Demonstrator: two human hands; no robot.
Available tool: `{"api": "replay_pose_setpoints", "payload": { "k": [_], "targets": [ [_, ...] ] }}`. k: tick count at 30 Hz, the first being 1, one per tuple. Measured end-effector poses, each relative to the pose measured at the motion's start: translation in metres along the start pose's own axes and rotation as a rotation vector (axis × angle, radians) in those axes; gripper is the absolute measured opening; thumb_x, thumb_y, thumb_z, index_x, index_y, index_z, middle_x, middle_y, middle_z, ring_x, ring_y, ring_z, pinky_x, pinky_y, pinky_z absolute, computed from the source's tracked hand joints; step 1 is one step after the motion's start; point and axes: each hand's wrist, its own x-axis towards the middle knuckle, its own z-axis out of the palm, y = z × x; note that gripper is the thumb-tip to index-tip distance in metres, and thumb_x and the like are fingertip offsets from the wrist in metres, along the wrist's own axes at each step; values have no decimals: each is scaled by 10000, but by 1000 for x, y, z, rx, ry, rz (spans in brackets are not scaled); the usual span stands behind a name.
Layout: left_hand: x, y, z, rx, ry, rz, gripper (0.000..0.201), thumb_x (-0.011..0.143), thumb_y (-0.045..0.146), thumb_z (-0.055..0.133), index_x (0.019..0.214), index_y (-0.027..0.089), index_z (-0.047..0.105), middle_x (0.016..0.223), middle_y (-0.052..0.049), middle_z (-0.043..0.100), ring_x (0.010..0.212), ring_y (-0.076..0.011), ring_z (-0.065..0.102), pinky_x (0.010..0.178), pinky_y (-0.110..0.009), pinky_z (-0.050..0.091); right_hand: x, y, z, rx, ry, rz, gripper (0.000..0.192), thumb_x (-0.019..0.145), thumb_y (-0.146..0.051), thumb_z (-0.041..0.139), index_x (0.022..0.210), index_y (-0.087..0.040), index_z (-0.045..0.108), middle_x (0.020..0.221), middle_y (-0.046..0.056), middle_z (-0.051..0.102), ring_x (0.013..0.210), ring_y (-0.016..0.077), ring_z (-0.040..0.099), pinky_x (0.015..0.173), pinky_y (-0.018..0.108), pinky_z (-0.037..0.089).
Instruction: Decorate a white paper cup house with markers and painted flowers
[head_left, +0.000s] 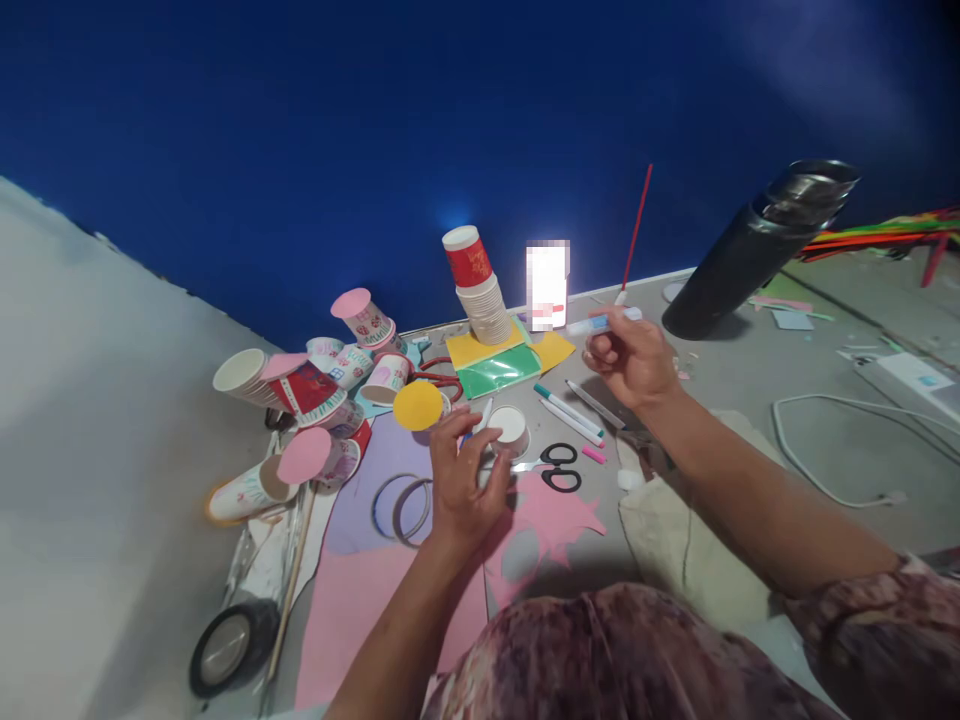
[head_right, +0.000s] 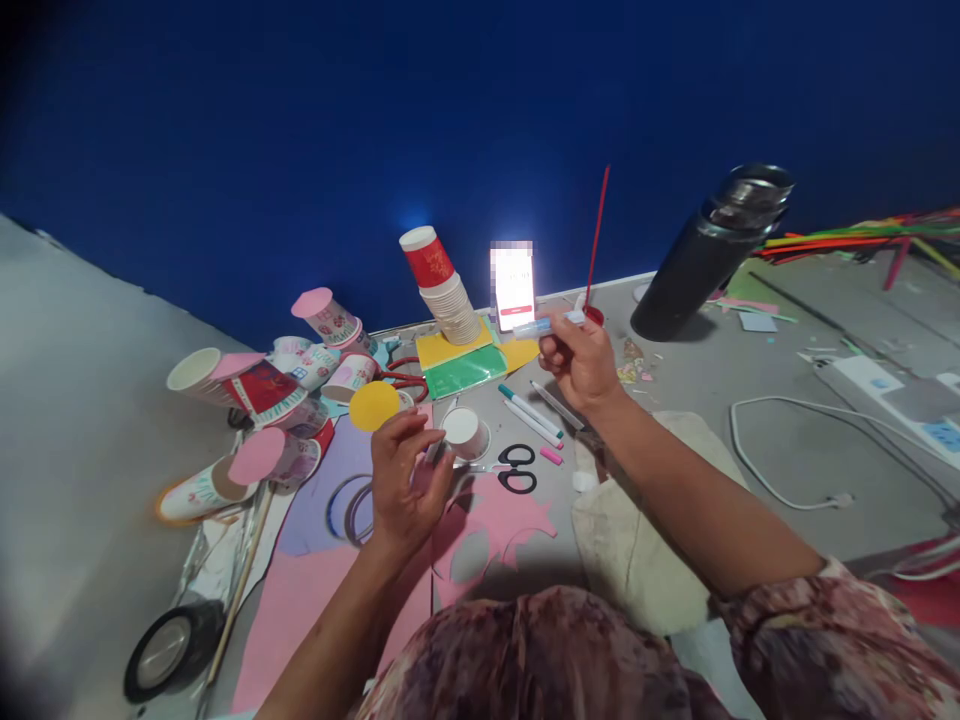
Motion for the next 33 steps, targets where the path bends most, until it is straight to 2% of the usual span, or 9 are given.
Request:
{"api": "replay_pose_setpoints", "payload": {
  "k": [6,9,11,14,19,21,25,28,33],
  "targets": [
    [13,20,-34,-110,-236,26,205,990,118,645,1163,226,657,1123,-74,726,1080,-196,717,943,-331,625,-24,-43,-33,-37,74,-117,447,704,-608,942,813,-224,741,485,-85,423,454,75,350,442,230,357],
    [12,26,-55,-155,-271,-35,156,1009,157,639,1127,256,668,1057,-46,775,1017,-184,759,907,-307,636,-53,-41,-59,-275,234,-36,439,702,-611,932,827,-224,766,507,-52,506,482,103,443,430,236,380],
    [9,27,-68,-137,-260,-120,162,1005,169,649,1126,272,681,1061,-37,786,1004,-187,775,897,-314,641,-75,-34,-76,-352,262,26,390,695,-504,968,907,-219,805,590,-8,626,518,124,521,428,241,410],
    [3,27,-88,-87,-307,-255,110,1011,221,640,1094,271,691,1018,-34,790,935,-196,784,813,-309,646,-105,-25,-91,-487,316,159,432,676,-517,971,979,-241,834,710,45,729,577,165,614,453,269,497],
    [-14,24,-112,-36,-732,-345,161,1001,275,625,1126,276,725,1055,-32,813,935,-217,793,778,-306,643,-132,-18,-96,-457,369,228,447,617,-567,976,920,-262,851,681,61,710,594,196,630,461,291,527],
    [-23,24,-119,-36,-820,-392,166,1017,290,608,1134,280,725,1063,-25,811,952,-212,792,804,-307,641,-136,-16,-96,-454,360,236,415,617,-558,973,863,-248,848,634,58,673,558,185,594,435,277,481],
    [-40,19,-124,72,-743,-506,125,1047,305,569,1069,260,683,1030,-32,777,954,-206,771,817,-319,628,-139,-10,-94,-361,345,221,393,598,-558,968,724,-216,823,503,34,542,455,140,452,412,274,349],
    [-50,7,-124,235,-625,-488,114,1006,262,601,1103,247,659,1103,-69,723,1029,-248,741,883,-383,631,-138,-6,-92,-304,350,213,405,570,-577,965,671,-217,808,449,17,461,430,136,383,429,291,291],
    [-67,-13,-115,415,-572,-427,713,871,345,804,1502,232,491,1507,-200,516,1417,-400,556,1139,-584,529,-133,-6,-93,-255,348,210,426,574,-629,951,658,-242,791,425,-19,371,426,132,342,469,314,280]
  ]
}}
